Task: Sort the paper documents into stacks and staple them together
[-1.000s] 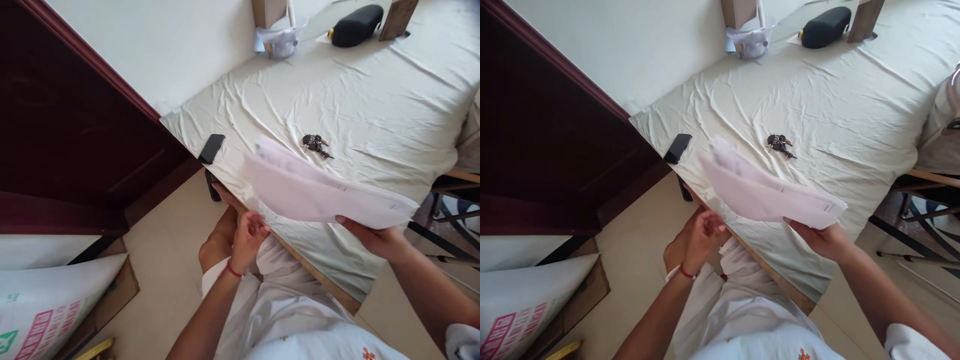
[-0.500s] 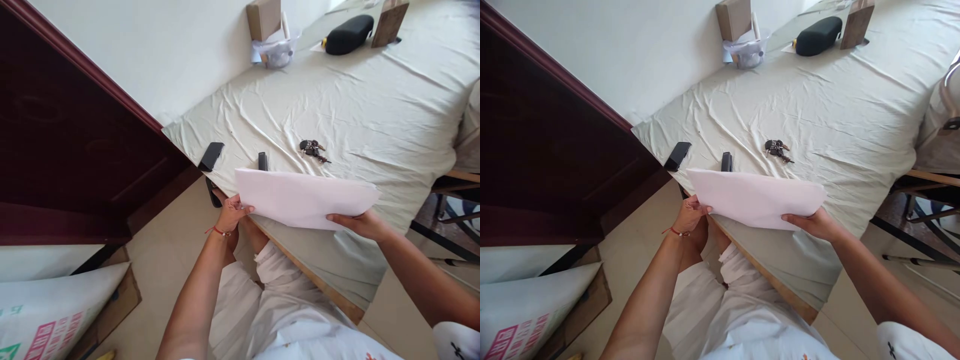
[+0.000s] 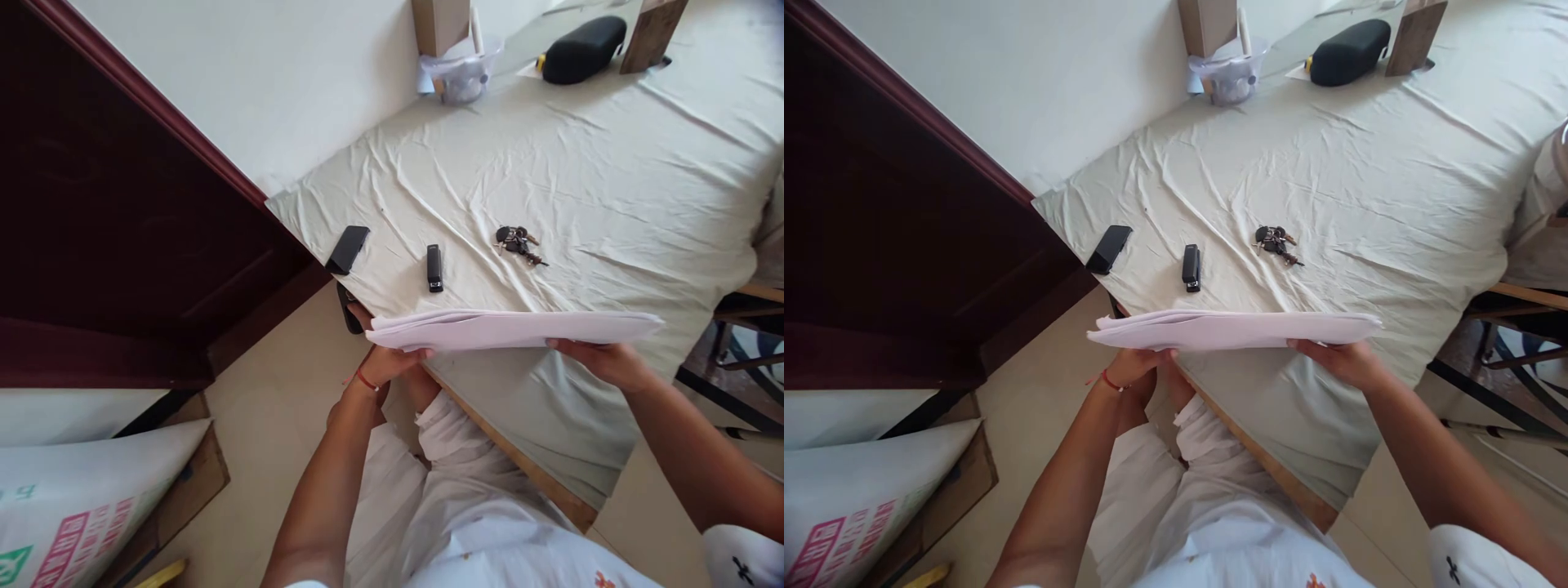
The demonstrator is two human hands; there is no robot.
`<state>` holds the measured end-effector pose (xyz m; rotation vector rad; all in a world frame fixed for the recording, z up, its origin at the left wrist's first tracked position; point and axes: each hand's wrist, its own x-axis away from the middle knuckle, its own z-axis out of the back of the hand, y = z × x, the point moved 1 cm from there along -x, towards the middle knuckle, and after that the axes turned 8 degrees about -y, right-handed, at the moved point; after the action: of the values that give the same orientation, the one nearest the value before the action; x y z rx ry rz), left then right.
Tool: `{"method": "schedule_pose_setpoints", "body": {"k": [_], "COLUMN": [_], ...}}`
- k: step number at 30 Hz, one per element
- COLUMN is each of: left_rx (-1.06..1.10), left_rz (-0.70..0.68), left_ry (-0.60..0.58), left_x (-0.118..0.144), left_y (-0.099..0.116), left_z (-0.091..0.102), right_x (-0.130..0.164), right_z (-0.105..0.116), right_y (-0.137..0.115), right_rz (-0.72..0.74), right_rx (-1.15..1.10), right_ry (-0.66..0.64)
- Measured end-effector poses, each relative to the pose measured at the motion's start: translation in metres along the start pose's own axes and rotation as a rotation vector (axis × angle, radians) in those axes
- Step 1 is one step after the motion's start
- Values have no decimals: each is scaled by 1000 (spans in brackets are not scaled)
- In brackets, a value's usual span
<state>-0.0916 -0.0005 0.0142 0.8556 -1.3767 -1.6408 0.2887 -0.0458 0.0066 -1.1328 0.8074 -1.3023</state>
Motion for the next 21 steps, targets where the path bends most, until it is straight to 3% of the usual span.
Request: {"method": "schedule_pose_setpoints", "body": {"k": [4, 9, 14, 18, 21], "left_rx": [-48, 111, 562, 781, 853], "left_rz": [-11, 47, 138, 44, 130], "left_ry": [-269, -43, 81, 175, 229], "left_x": [-6, -6, 12, 22, 19], "left_y": [-5, -11, -7, 8, 17], "left_z": [-7, -10, -22, -66, -110], "right_x": [1, 6, 29, 53, 75], "right_z": [-1, -4, -17, -52, -85], "right_y": [10, 5, 4, 8, 6], "right_rz": [-93, -50, -208, -246, -216], "right_rx": [-57, -215, -459, -541, -462], "right_ry": [29, 66, 234, 392, 409]}}
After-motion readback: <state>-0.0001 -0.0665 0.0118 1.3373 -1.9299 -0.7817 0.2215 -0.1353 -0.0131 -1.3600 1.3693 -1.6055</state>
